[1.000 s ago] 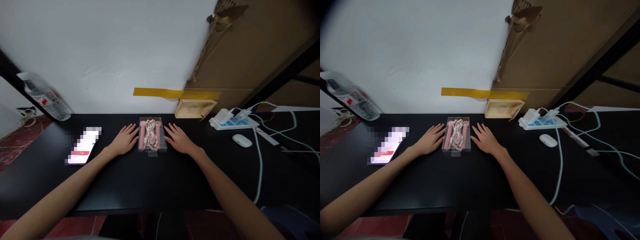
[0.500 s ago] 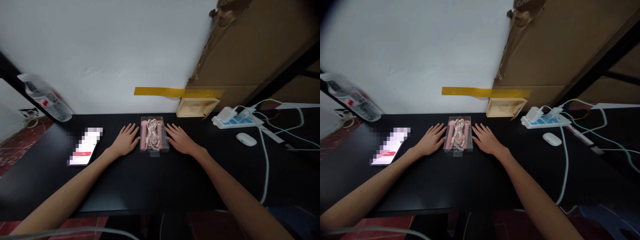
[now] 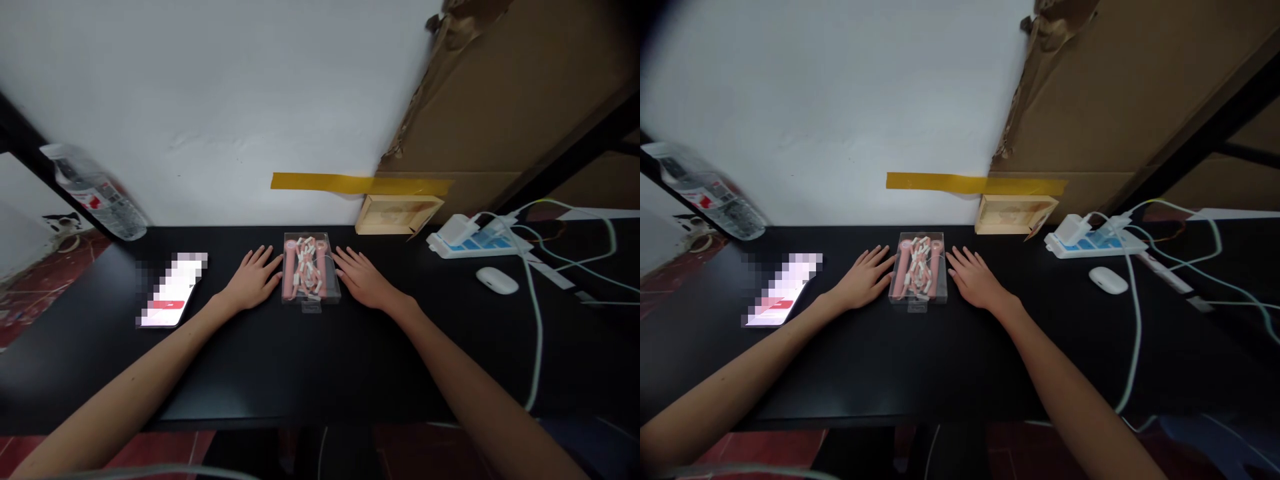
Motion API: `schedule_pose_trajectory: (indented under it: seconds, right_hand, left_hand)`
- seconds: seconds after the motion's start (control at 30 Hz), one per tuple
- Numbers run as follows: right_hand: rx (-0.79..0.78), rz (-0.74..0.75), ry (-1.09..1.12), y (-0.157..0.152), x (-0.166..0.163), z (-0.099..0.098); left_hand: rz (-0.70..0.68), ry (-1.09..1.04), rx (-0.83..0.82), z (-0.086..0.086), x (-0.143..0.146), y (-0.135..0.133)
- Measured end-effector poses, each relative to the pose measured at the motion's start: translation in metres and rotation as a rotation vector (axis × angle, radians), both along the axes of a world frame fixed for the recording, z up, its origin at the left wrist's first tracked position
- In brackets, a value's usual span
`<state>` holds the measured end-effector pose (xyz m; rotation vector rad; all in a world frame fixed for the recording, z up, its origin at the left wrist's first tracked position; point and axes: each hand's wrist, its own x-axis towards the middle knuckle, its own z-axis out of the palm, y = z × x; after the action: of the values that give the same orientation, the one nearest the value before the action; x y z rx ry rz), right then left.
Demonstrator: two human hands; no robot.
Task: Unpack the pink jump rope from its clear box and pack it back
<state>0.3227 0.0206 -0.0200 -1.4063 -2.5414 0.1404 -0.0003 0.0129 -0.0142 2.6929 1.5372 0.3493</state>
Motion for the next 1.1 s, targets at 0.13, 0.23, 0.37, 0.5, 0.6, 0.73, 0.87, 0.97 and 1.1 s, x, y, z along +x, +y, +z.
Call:
schedule_pose_trajectory:
  seconds: [0.13, 0.23, 0.37, 0.5, 0.6, 0.73, 0.87, 0.97, 1.1]
  right_hand:
    - [-0.006, 0.005, 0.014, 0.0008, 0.0021, 0.0021]
    - [-0.021, 0.006, 0.012, 0.0016, 0.0032, 0.0033]
    - [-0.020, 0.007, 0.011, 0.0025, 0.0042, 0.0022]
    - [-0.010, 0.006, 0.003, 0.0026, 0.0039, 0.0007]
    - [-0.011, 0.007, -0.002, 0.0023, 0.0026, 0.0002]
    - [-0.017, -0.002, 0.002, 0.0013, 0.0002, 0.0004]
    - [-0.033, -0.012, -0.009, 0.0003, -0.0016, 0.0018]
    - [-0.035, -0.010, -0.009, 0.0000, -0.0019, 0.0030]
    - [-0.042, -0.017, -0.015, -0.0001, -0.0022, 0.0038]
  left_hand:
    - [-0.002, 0.020, 0.009, -0.0001, -0.0002, 0.0006]
    - [0.001, 0.017, 0.000, 0.0001, 0.0003, 0.0005]
    - [0.000, -0.007, 0.007, -0.0013, 0.0008, 0.0001]
    - [0.008, 0.001, 0.018, -0.0033, 0.0004, 0.0003]
    - [0.008, -0.003, 0.018, -0.0042, -0.0002, 0.0008]
    - [0.009, -0.002, 0.019, -0.0040, -0.0004, 0.0011]
    - [0.010, 0.026, 0.016, -0.0020, 0.0002, 0.0006]
    - [0.011, 0.031, 0.010, -0.0015, 0.0004, 0.0006]
    - [0.010, 0.027, 0.021, -0.0037, -0.0002, 0.0015]
